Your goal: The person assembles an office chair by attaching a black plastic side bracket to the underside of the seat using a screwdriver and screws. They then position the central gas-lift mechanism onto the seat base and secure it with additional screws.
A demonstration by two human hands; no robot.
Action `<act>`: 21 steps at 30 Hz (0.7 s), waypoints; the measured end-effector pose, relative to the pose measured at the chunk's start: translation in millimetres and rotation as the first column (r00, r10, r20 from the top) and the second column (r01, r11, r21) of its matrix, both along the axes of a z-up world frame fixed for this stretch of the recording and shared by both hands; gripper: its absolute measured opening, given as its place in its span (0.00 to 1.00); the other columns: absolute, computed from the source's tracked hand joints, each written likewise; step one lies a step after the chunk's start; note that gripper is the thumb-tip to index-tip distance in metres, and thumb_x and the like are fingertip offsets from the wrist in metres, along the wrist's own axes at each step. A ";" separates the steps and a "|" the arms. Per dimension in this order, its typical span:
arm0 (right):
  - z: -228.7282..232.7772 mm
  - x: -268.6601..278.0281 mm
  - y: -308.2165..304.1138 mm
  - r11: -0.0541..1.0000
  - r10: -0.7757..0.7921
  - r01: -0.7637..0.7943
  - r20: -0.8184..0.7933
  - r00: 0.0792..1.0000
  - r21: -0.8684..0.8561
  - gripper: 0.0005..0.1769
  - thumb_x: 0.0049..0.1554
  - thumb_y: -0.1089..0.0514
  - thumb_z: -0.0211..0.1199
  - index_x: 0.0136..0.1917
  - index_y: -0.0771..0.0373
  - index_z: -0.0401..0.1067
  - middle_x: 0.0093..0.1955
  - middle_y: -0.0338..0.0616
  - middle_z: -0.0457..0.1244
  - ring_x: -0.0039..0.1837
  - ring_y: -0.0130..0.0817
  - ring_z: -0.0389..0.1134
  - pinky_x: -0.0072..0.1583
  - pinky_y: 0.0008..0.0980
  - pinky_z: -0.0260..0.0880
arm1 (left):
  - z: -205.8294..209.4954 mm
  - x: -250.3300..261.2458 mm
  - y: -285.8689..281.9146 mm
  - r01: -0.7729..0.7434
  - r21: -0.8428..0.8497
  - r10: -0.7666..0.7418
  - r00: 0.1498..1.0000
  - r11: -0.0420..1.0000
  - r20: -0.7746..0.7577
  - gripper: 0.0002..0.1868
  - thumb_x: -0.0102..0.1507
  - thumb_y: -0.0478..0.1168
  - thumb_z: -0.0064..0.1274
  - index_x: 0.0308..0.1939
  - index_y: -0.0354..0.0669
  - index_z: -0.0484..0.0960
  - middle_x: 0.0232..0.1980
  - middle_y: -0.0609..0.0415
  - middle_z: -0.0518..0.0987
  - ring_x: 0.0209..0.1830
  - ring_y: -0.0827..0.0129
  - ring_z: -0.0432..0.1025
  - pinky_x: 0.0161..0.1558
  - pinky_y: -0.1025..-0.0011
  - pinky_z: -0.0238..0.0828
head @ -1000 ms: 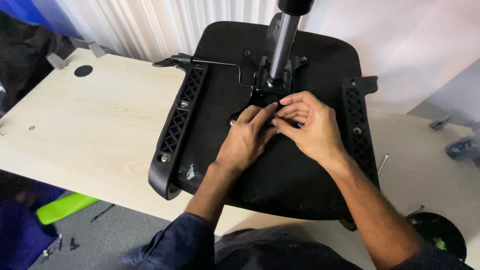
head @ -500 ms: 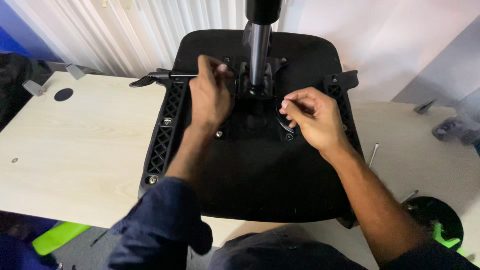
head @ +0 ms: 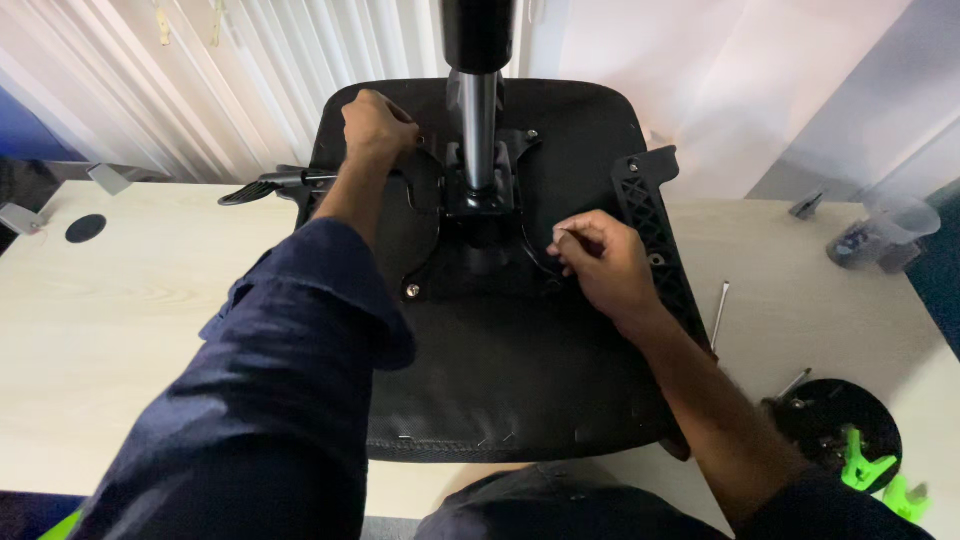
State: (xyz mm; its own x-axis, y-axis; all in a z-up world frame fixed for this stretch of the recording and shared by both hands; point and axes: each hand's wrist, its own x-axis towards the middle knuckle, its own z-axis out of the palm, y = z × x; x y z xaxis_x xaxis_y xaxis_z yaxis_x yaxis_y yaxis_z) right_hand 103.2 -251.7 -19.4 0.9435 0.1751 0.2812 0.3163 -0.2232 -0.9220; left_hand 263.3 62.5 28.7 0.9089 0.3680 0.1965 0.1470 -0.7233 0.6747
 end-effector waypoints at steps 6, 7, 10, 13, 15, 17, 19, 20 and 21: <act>-10.8 2.2 -2.3 0.999 -0.006 0.005 0.018 1.000 0.031 0.05 0.64 0.60 0.60 0.51 0.64 0.72 0.44 0.42 0.71 0.45 0.25 0.73 0.46 0.26 0.75 | -4.5 24.1 6.3 -0.006 -0.079 -0.005 0.990 0.997 -0.142 0.09 0.52 0.38 0.74 0.28 0.41 0.88 0.38 0.53 0.87 0.37 0.69 0.82 0.42 0.71 0.82; -11.6 1.9 -2.1 0.999 -0.011 0.010 0.015 1.000 0.035 0.05 0.64 0.60 0.60 0.51 0.64 0.72 0.44 0.42 0.71 0.45 0.25 0.73 0.46 0.27 0.75 | -6.5 24.9 7.0 0.010 -0.106 -0.024 0.991 0.994 -0.130 0.09 0.53 0.38 0.73 0.28 0.39 0.87 0.36 0.53 0.87 0.35 0.70 0.83 0.40 0.72 0.83; -11.7 2.8 -1.4 0.998 -0.005 0.005 0.004 1.000 0.056 0.05 0.64 0.61 0.61 0.51 0.64 0.72 0.45 0.43 0.70 0.46 0.25 0.72 0.47 0.27 0.75 | -12.6 34.1 10.9 0.069 -0.070 -0.078 0.987 0.995 -0.139 0.05 0.54 0.34 0.71 0.27 0.40 0.89 0.33 0.53 0.87 0.30 0.70 0.83 0.37 0.74 0.83; -11.8 1.3 -2.4 0.997 0.016 -0.017 0.008 1.000 0.078 0.05 0.64 0.61 0.60 0.51 0.65 0.72 0.45 0.42 0.70 0.47 0.24 0.72 0.47 0.26 0.75 | -23.7 48.2 15.7 0.018 -0.152 -0.041 0.988 0.988 -0.149 0.04 0.53 0.32 0.69 0.31 0.40 0.90 0.35 0.55 0.87 0.30 0.72 0.82 0.34 0.75 0.84; -11.4 0.7 -3.2 0.999 0.017 -0.017 0.005 1.000 0.045 0.05 0.65 0.60 0.59 0.51 0.64 0.71 0.44 0.41 0.70 0.46 0.24 0.72 0.46 0.26 0.75 | -29.9 63.3 22.1 -0.097 -0.404 -0.003 0.971 0.910 -0.241 0.08 0.62 0.36 0.59 0.36 0.34 0.88 0.36 0.48 0.88 0.29 0.67 0.84 0.34 0.72 0.83; -11.8 -1.1 -2.5 0.996 0.037 -0.037 0.006 0.999 0.084 0.05 0.65 0.60 0.59 0.51 0.64 0.71 0.45 0.40 0.69 0.46 0.23 0.71 0.46 0.25 0.73 | -33.1 78.6 29.3 -0.050 -0.186 -0.020 0.935 0.981 -0.355 0.10 0.64 0.39 0.58 0.40 0.33 0.87 0.38 0.47 0.86 0.31 0.65 0.82 0.36 0.69 0.81; -11.9 -1.9 -1.9 0.993 0.038 -0.037 -0.007 0.999 0.112 0.05 0.65 0.61 0.60 0.52 0.64 0.72 0.45 0.40 0.69 0.46 0.23 0.71 0.46 0.25 0.72 | -37.0 86.4 31.9 0.253 0.469 0.008 0.874 0.846 -0.486 0.13 0.60 0.39 0.68 0.43 0.36 0.86 0.41 0.51 0.84 0.35 0.65 0.77 0.40 0.67 0.77; -11.9 -1.9 -1.3 0.993 0.027 -0.025 -0.020 0.999 0.118 0.05 0.64 0.61 0.60 0.52 0.64 0.72 0.45 0.40 0.69 0.46 0.23 0.70 0.46 0.25 0.72 | -37.3 87.1 32.9 0.118 0.084 -0.071 0.903 0.990 -0.424 0.11 0.62 0.39 0.61 0.44 0.33 0.86 0.41 0.48 0.84 0.34 0.64 0.79 0.38 0.66 0.78; -11.9 -1.8 -0.4 0.992 0.017 -0.013 -0.034 0.999 0.124 0.05 0.64 0.61 0.61 0.52 0.64 0.73 0.45 0.40 0.69 0.46 0.23 0.70 0.46 0.25 0.72 | -36.0 85.8 32.7 -0.002 -0.329 -0.115 0.935 0.944 -0.335 0.12 0.65 0.38 0.54 0.44 0.30 0.85 0.40 0.46 0.84 0.32 0.64 0.80 0.37 0.66 0.78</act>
State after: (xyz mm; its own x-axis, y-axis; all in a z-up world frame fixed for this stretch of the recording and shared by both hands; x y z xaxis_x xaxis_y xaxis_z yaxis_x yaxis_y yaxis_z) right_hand 101.4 -252.1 -31.3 0.9507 0.1555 0.2685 0.2858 -0.1023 -0.9528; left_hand 349.1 95.2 -7.3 0.9188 0.3038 -0.2522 0.3780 -0.4919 0.7843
